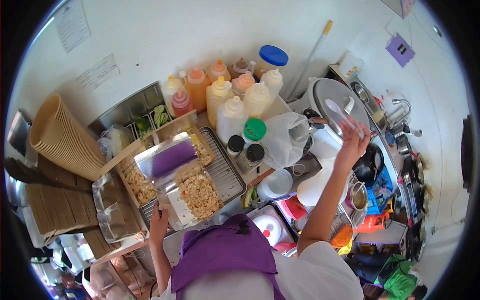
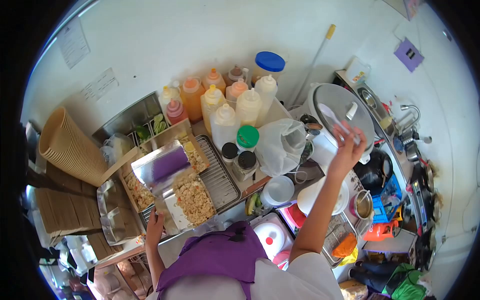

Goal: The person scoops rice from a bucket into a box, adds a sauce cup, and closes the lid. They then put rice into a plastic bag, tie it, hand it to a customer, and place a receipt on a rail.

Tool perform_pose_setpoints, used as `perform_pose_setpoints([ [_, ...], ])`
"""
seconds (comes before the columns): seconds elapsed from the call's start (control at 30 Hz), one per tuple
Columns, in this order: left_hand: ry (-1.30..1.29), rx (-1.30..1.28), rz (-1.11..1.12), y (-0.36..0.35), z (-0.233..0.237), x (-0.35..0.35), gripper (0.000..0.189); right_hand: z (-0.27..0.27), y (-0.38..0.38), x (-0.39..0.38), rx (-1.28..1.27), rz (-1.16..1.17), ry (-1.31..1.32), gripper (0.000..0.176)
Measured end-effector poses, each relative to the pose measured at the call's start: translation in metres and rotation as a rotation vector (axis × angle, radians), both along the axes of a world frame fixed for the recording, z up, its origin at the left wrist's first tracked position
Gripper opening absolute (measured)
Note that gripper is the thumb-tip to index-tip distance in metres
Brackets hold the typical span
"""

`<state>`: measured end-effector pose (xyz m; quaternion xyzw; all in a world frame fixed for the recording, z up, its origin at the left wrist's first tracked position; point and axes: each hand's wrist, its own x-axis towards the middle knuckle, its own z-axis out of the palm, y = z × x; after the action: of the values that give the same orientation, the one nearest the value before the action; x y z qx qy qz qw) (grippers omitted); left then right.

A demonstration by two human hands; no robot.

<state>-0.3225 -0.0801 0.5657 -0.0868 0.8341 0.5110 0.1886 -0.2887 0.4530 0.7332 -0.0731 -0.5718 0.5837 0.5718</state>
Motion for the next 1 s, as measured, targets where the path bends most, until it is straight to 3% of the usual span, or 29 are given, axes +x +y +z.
perform_pose_setpoints([
  [0.1, 0.008, 0.021, 0.023, -0.002, 0.002, 0.003, 0.053, -0.026, 0.089, -0.012, 0.078, 0.027, -0.348, 0.023],
  [0.2, -0.003, -0.058, 0.007, -0.011, 0.015, 0.011, 0.058, -0.063, 0.141, -0.045, -0.004, 0.147, -0.473, 0.021],
  [0.27, -0.037, -0.024, 0.047, -0.017, 0.025, 0.014, 0.061, -0.09, 0.184, -0.063, 0.361, 0.097, -0.67, 0.02],
  [0.3, -0.018, -0.032, 0.042, -0.024, 0.027, 0.015, 0.062, -0.091, 0.181, -0.069, 0.307, 0.096, -0.687, 0.019],
  [0.37, 0.01, -0.112, 0.008, -0.038, 0.032, 0.017, 0.061, -0.111, 0.219, -0.079, 1.027, -0.119, -0.751, 0.024],
  [0.4, 0.053, -0.152, -0.023, -0.043, 0.042, 0.019, 0.061, -0.102, 0.212, -0.081, 0.379, 0.254, -0.973, 0.028],
  [0.43, 0.093, -0.191, -0.066, -0.047, 0.053, 0.02, 0.06, -0.102, 0.209, -0.083, 0.528, 0.213, -1.1, 0.031],
  [0.47, 0.082, -0.18, -0.091, -0.05, 0.078, 0.019, 0.054, -0.114, 0.214, -0.084, 0.492, 0.341, -0.957, 0.031],
  [0.57, 0.212, -0.193, 0.07, -0.063, 0.116, 0.013, 0.042, -0.106, 0.212, -0.084, 0.676, 0.026, -1.003, 0.037],
  [0.67, 0.466, -0.353, 0.297, -0.089, 0.118, -0.014, 0.029, -0.092, 0.21, -0.068, 0.715, -0.324, -0.99, 0.038],
  [0.77, 0.694, -0.502, 0.387, -0.103, 0.117, -0.03, 0.021, -0.077, 0.204, -0.039, 0.743, -0.398, -0.79, 0.038],
  [0.8, 0.644, -0.607, 0.399, -0.107, 0.117, -0.03, 0.018, -0.062, 0.17, -0.029, 0.688, -0.477, -0.801, 0.038],
  [0.83, 0.677, -0.574, 0.426, -0.109, 0.124, -0.024, 0.017, -0.061, 0.167, -0.019, 0.696, -0.387, -0.724, 0.043],
  [0.9, 0.738, -0.491, 0.454, -0.102, 0.147, -0.006, 0.016, -0.057, 0.115, -0.003, 0.636, -0.556, -0.655, 0.044],
  [0.93, 0.682, -0.378, 0.52, -0.1, 0.159, 0.008, 0.017, -0.052, 0.098, 0.008, 0.654, -0.528, -0.671, 0.043],
  [1.0, 0.658, -0.446, 0.673, -0.107, 0.172, 0.034, 0.02, -0.043, 0.057, 0.032, 0.639, -0.518, -0.679, 0.042],
])
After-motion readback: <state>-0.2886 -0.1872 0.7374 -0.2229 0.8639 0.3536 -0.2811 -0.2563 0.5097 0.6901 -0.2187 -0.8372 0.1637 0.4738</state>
